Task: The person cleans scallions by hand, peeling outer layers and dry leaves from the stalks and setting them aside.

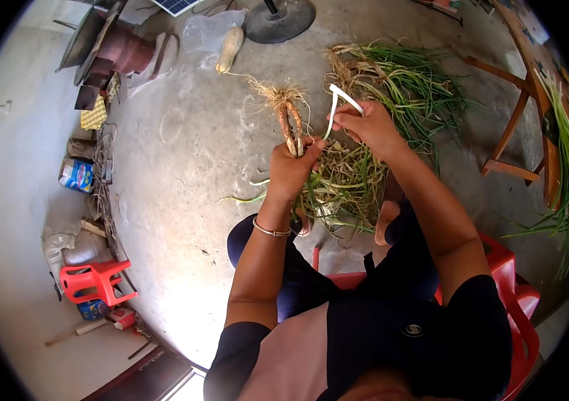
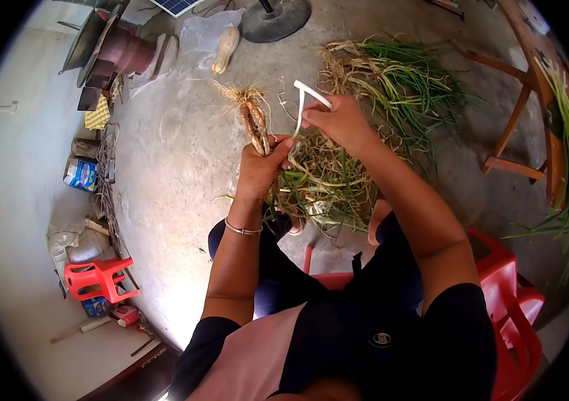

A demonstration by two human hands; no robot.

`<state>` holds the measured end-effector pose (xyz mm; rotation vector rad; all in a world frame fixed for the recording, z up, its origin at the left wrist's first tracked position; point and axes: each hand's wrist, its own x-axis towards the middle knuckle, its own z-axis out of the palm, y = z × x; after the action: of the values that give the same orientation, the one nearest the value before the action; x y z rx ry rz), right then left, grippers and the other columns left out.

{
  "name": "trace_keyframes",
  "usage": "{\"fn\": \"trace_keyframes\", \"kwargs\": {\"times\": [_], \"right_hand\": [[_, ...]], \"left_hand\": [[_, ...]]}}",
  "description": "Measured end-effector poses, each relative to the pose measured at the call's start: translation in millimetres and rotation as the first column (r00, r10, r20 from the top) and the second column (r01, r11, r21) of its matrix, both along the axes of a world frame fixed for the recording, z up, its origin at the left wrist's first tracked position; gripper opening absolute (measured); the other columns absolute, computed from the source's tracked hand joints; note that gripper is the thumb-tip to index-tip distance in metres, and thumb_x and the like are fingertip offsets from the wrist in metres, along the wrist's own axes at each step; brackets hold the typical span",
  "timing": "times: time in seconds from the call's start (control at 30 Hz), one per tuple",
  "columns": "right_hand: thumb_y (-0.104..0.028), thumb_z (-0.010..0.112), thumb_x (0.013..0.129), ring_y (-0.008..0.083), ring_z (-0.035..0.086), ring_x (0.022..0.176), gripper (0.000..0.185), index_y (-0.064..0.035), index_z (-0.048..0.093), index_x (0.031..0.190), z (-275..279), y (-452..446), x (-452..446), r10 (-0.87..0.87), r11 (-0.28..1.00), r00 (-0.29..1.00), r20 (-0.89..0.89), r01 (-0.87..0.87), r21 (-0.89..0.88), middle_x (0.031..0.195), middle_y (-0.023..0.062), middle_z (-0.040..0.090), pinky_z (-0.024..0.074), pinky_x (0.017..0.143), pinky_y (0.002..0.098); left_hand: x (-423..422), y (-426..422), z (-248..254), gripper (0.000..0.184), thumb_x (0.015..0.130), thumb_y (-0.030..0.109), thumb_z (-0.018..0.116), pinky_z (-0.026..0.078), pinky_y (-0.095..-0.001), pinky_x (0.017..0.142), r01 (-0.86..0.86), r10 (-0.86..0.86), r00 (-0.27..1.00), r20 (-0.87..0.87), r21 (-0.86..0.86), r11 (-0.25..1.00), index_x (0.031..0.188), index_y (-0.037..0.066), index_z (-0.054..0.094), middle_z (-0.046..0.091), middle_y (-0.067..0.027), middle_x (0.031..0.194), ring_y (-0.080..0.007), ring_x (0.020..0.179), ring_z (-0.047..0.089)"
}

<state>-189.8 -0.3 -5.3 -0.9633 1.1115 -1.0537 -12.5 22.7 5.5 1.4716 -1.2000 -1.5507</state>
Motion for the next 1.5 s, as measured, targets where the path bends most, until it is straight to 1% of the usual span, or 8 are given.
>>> {"fn": "trace_keyframes", "kwargs": {"times": [0.23, 0.5, 0.73, 0.83, 0.9, 1.0, 1.13, 1.5], "right_hand": [[-0.007, 0.059, 0.079, 0.0032, 0.042, 0.044, 0.013, 0.001, 0.059, 0.089, -6, -1, -2, -0.005, 1.0, 0.999, 0.054, 0.006, -0.016, 0.068, 0.0035, 0.059, 0.03, 0.038, 0.0172], [-0.006, 0.058, 0.08, 0.0038, 0.041, 0.044, 0.009, -0.0029, 0.059, 0.088, -7, -16, -27, -0.173, 0.985, 0.984, 0.051, 0.174, -0.011, 0.066, 0.0008, 0.056, 0.0304, 0.039, 0.0175], [-0.009, 0.058, 0.081, 0.0047, 0.04, 0.046, 0.009, -0.002, 0.06, 0.086, -5, -20, -45, -0.199, 0.975, 0.977, -0.078, 0.19, -0.112, 0.063, -0.0026, 0.053, 0.0327, 0.043, 0.0197], [-0.01, 0.06, 0.078, 0.0123, 0.051, 0.053, 0.018, -0.0024, 0.062, 0.094, -5, -20, -51, -0.213, 0.975, 0.91, -0.355, 0.175, -0.138, 0.067, 0.0033, 0.054, 0.0422, 0.051, 0.025], [-0.007, 0.058, 0.077, 0.0217, 0.056, 0.069, 0.027, -0.0067, 0.061, 0.103, -7, -20, -52, -0.431, 0.887, 0.535, -0.726, 0.102, -0.451, 0.081, 0.0083, 0.055, 0.0447, 0.061, 0.0299], [0.0, 0.055, 0.078, 0.018, 0.053, 0.072, 0.042, -0.015, 0.053, 0.118, 9, -10, -41, -0.403, 0.729, 0.729, -0.553, -0.109, -0.676, 0.089, 0.0101, 0.052, 0.0431, 0.063, 0.0313], [0.002, 0.054, 0.078, 0.0257, 0.054, 0.077, 0.046, -0.0147, 0.05, 0.12, 19, 0, -27, -0.197, 0.775, 0.667, -0.719, -0.343, -0.53, 0.088, 0.0111, 0.054, 0.0436, 0.067, 0.0324], [-0.001, 0.051, 0.077, 0.0297, 0.055, 0.071, 0.012, -0.0023, 0.052, 0.088, 5, -2, -20, -0.14, 0.82, 0.637, -0.758, -0.355, -0.45, 0.079, 0.0123, 0.056, 0.0434, 0.061, 0.0367]], "left_hand": [[-2, 2, 0, 0.021, 0.083, 0.018, 0.061, 0.024, -0.0176, 0.039, 0.048, -0.049, 0.998, -0.025, -0.038, 0.998, 0.092, -0.001, 0.064, 0.047, 0.0026, 0.053, -0.0034, 0.043, 0.036], [5, 2, 9, 0.02, 0.084, 0.018, 0.06, 0.024, -0.0183, 0.039, 0.028, -0.022, 0.995, -0.099, 0.055, 0.998, 0.091, 0.0, 0.064, 0.045, 0.004, 0.052, -0.0033, 0.043, 0.034], [8, 0, 6, 0.021, 0.084, 0.019, 0.06, 0.025, -0.0185, 0.04, 0.039, -0.031, 0.988, -0.15, 0.048, 0.998, 0.091, -0.001, 0.064, 0.045, 0.0042, 0.052, -0.0033, 0.043, 0.035], [7, 0, 8, 0.02, 0.084, 0.018, 0.059, 0.025, -0.0185, 0.039, 0.035, -0.027, 0.987, -0.156, 0.051, 0.998, 0.092, 0.0, 0.063, 0.044, 0.0039, 0.051, -0.004, 0.041, 0.032], [9, -1, 8, 0.02, 0.084, 0.018, 0.059, 0.025, -0.0185, 0.039, 0.027, -0.019, 0.988, -0.153, 0.055, 0.998, 0.092, 0.0, 0.063, 0.044, 0.0038, 0.051, -0.004, 0.041, 0.032], [11, -1, 7, 0.02, 0.084, 0.017, 0.059, 0.025, -0.0185, 0.039, 0.022, -0.013, 0.989, -0.15, 0.059, 0.998, 0.092, 0.0, 0.063, 0.043, 0.0038, 0.051, -0.0041, 0.041, 0.032], [11, 0, 10, 0.019, 0.084, 0.017, 0.058, 0.024, -0.0187, 0.039, 0.034, -0.024, 0.99, -0.137, 0.078, 0.996, 0.091, 0.0, 0.063, 0.041, 0.0041, 0.05, -0.0044, 0.041, 0.031], [16, -3, 9, 0.02, 0.085, 0.019, 0.058, 0.025, -0.0197, 0.041, 0.022, -0.004, 0.978, -0.207, 0.084, 0.996, 0.089, 0.0, 0.064, 0.042, 0.0045, 0.052, -0.0045, 0.044, 0.033]]}}
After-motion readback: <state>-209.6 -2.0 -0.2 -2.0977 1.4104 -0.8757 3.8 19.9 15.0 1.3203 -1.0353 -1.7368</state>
